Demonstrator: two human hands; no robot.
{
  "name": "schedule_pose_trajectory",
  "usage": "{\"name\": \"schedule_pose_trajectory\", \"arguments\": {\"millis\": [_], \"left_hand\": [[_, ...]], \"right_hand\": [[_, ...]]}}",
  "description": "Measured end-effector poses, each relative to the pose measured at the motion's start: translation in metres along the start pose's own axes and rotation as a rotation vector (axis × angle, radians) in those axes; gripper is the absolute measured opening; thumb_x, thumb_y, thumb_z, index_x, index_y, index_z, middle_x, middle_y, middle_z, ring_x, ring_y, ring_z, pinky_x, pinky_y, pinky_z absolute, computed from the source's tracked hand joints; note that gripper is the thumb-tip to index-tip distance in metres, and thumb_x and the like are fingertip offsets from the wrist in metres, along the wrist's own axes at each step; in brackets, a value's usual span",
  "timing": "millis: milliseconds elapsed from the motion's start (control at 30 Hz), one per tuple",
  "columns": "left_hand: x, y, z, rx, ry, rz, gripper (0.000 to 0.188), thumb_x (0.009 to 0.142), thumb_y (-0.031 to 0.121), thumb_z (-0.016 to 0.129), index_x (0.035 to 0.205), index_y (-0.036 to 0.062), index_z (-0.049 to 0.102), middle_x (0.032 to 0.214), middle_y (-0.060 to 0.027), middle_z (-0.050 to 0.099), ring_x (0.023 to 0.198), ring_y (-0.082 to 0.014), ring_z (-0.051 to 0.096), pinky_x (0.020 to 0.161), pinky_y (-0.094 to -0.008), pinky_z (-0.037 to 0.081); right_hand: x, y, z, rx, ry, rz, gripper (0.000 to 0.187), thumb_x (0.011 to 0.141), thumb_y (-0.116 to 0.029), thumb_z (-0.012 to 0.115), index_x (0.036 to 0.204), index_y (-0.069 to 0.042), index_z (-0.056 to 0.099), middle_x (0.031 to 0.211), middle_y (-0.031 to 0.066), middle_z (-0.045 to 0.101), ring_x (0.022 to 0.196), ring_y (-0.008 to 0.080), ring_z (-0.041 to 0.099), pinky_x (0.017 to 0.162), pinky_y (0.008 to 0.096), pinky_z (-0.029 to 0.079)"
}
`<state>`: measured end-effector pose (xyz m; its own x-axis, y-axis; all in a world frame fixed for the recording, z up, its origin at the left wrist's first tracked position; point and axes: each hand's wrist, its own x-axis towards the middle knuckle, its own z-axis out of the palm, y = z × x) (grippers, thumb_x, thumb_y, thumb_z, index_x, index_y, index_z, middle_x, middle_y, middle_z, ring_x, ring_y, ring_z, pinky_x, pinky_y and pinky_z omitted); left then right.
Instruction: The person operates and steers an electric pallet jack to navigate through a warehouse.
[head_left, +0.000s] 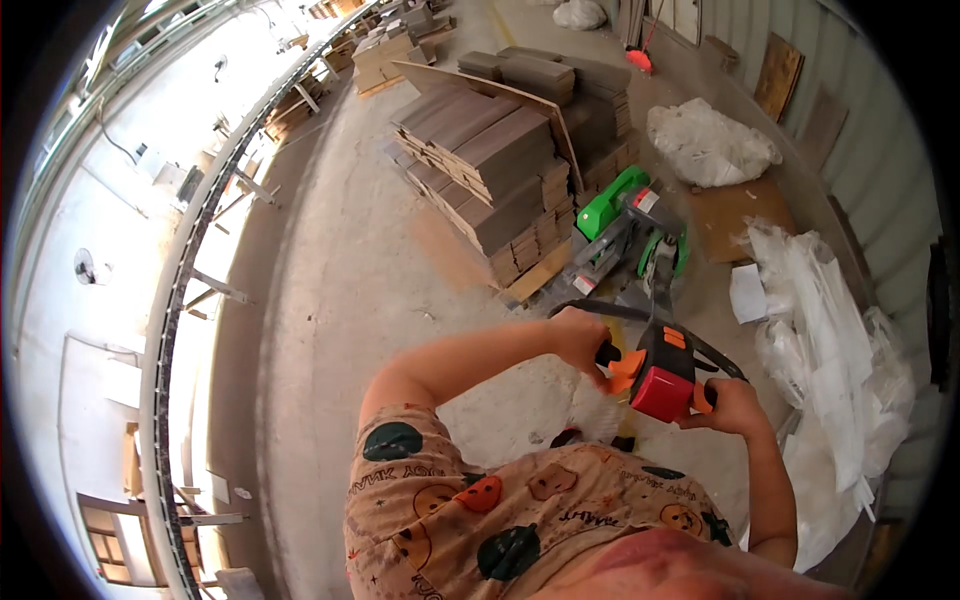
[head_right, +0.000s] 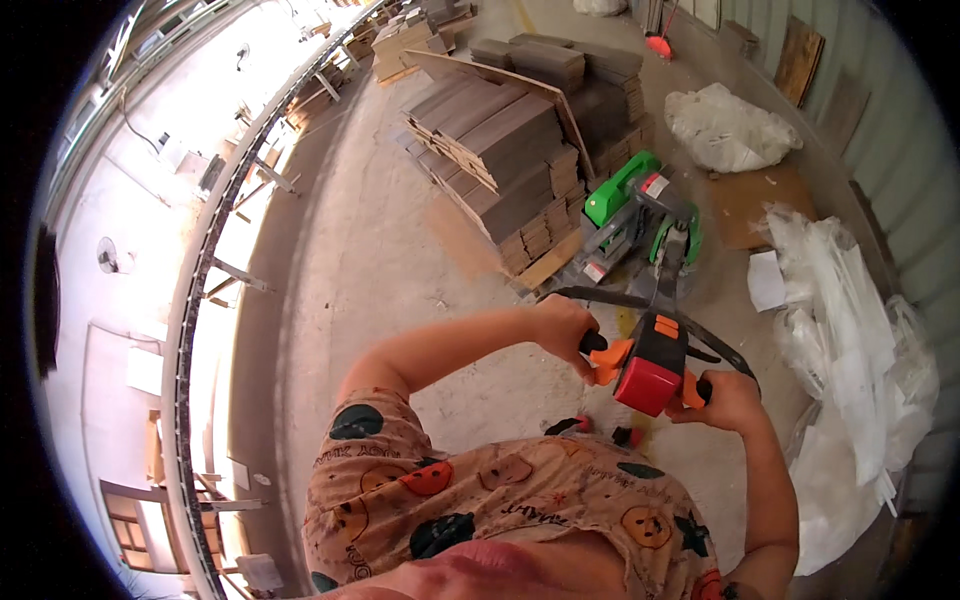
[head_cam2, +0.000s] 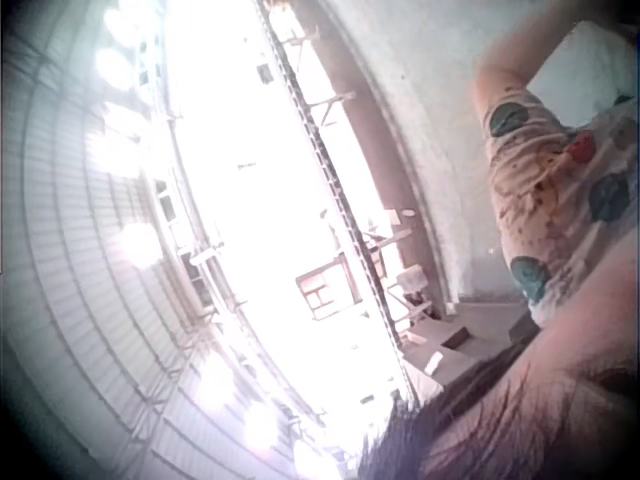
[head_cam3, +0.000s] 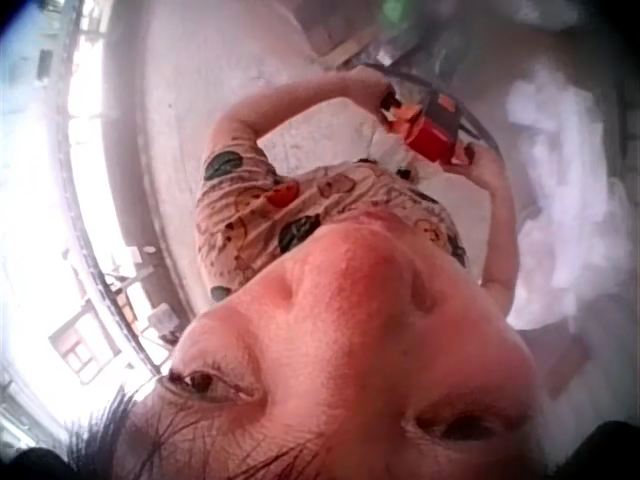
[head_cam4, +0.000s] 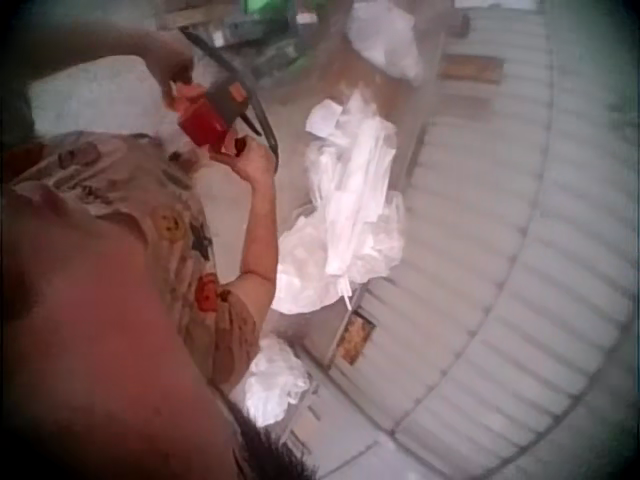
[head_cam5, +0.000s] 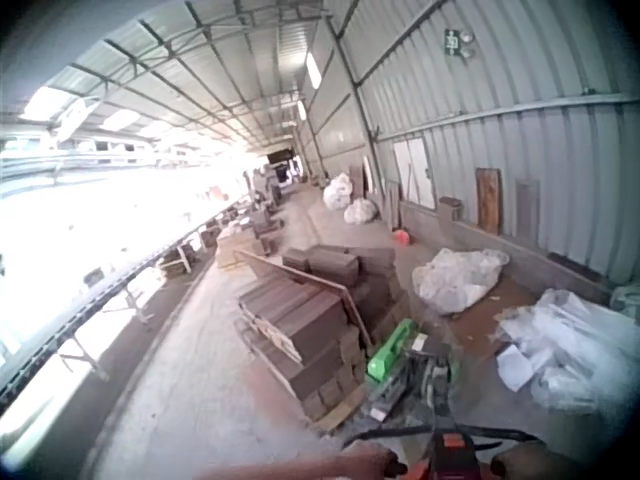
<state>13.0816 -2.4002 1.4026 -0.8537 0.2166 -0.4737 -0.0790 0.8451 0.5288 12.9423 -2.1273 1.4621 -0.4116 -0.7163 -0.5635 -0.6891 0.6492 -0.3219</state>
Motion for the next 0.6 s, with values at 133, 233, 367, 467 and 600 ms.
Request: {"name": "schedule_pose_trajectory", "arguments": {"millis": [133,233,367,467,600], "left_hand": [[-0.009,0.004,0.019,-0.007,0.086,-0.013,0.066,0.051,0.071,0.070,0.077,0.0106,0.067,0.070,-0.0077,0.063,0.074,-0.0270,0.063,0.064,-0.0365,0.048],[-0.014,0.004,0.035,-0.032,0.090,-0.033,0.067,0.049,0.071,0.070,0.080,0.0117,0.068,0.074,-0.0075,0.065,0.075,-0.0265,0.064,0.066,-0.0364,0.049],[-0.023,0.008,0.045,0.043,0.104,-0.074,0.069,0.045,0.072,0.071,0.079,0.0124,0.070,0.078,-0.0085,0.067,0.077,-0.0261,0.065,0.065,-0.0369,0.050],[-0.026,0.010,0.054,0.051,0.108,-0.106,0.067,0.045,0.072,0.071,0.077,0.0125,0.070,0.076,-0.0077,0.067,0.076,-0.0253,0.065,0.064,-0.0364,0.050],[-0.020,0.027,0.068,0.029,0.102,-0.111,0.064,0.047,0.068,0.074,0.070,0.0090,0.067,0.071,-0.0098,0.064,0.069,-0.0257,0.062,0.062,-0.0367,0.047]], "right_hand": [[-0.007,-0.014,0.012,-0.051,0.038,0.085,0.056,0.048,-0.052,0.083,0.071,-0.005,0.064,0.070,0.0112,0.064,0.068,0.0264,0.064,0.064,0.0344,0.049],[-0.006,-0.009,0.033,-0.067,0.059,0.088,0.052,0.050,-0.047,0.084,0.071,-0.004,0.064,0.070,0.0119,0.064,0.067,0.0278,0.064,0.064,0.0354,0.049],[-0.018,-0.019,0.046,-0.062,0.108,0.061,0.049,0.052,-0.041,0.084,0.073,-0.002,0.064,0.070,0.0123,0.064,0.066,0.0288,0.063,0.065,0.0364,0.049],[-0.028,-0.025,0.054,-0.008,0.131,-0.007,0.042,0.063,-0.041,0.078,0.072,-0.002,0.063,0.069,0.0145,0.064,0.066,0.0294,0.063,0.062,0.0356,0.048],[-0.038,-0.008,0.067,0.016,0.085,0.002,0.046,0.061,-0.044,0.078,0.077,-0.003,0.064,0.070,0.0128,0.064,0.067,0.0270,0.062,0.063,0.0355,0.048]]}}
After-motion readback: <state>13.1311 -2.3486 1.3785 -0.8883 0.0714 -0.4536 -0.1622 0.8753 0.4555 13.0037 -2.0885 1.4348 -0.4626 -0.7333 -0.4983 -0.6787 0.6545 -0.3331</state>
